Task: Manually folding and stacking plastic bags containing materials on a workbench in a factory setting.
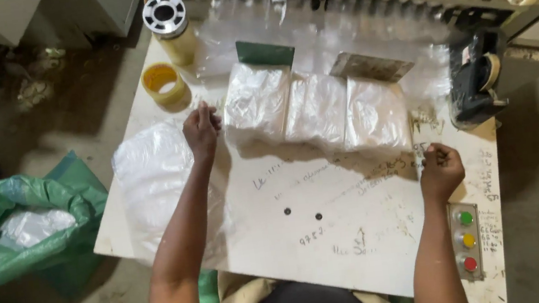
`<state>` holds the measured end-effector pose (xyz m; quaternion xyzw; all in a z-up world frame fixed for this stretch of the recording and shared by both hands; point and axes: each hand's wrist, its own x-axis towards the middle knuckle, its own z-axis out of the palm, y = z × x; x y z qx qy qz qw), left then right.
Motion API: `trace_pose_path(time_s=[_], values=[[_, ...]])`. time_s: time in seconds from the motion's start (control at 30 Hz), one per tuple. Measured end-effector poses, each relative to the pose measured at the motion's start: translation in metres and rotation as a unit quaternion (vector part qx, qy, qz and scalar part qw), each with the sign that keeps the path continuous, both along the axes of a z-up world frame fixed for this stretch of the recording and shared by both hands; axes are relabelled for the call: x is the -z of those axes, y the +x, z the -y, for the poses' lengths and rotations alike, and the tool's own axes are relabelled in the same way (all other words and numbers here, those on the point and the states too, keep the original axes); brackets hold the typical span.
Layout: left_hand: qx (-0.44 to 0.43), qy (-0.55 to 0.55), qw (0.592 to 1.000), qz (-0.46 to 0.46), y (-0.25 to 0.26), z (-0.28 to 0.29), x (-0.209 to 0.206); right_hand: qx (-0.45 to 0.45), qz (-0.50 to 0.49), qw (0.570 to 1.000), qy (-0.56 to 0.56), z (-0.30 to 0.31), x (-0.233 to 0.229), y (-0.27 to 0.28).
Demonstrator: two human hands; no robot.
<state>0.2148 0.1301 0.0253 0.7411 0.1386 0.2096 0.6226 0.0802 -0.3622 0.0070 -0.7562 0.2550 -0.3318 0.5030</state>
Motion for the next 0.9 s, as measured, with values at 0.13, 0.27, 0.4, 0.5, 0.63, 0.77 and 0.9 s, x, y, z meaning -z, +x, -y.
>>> trace_pose_path(time_s=[0.13,0.27,0.4,0.5,0.63,0.77,0.9], values=[[-0.094,0.012,0.996,0.0,-0.002,0.012,0.017,0.01,-0.008,0.997,-0.072,0.012,0.018,0.002],[-0.105,0.103,0.989,0.025,-0.005,0.016,0.023,0.007,-0.018,0.996,-0.089,0.013,0.02,0.0],[-0.106,0.102,0.988,0.053,-0.001,0.017,0.024,-0.003,0.004,0.996,-0.092,0.005,0.01,0.002],[-0.105,0.11,0.987,0.047,-0.004,0.017,0.024,-0.005,-0.004,0.997,-0.08,0.002,0.006,-0.003],[-0.106,0.118,0.986,0.055,-0.003,0.016,0.024,-0.015,0.003,0.996,-0.083,-0.002,0.0,-0.004],[-0.101,0.12,0.986,0.054,-0.003,0.015,0.023,-0.02,0.002,0.996,-0.086,-0.001,0.001,-0.003],[-0.101,0.114,0.987,0.055,-0.002,0.017,0.02,-0.016,0.004,0.997,-0.079,0.0,0.0,-0.001]])
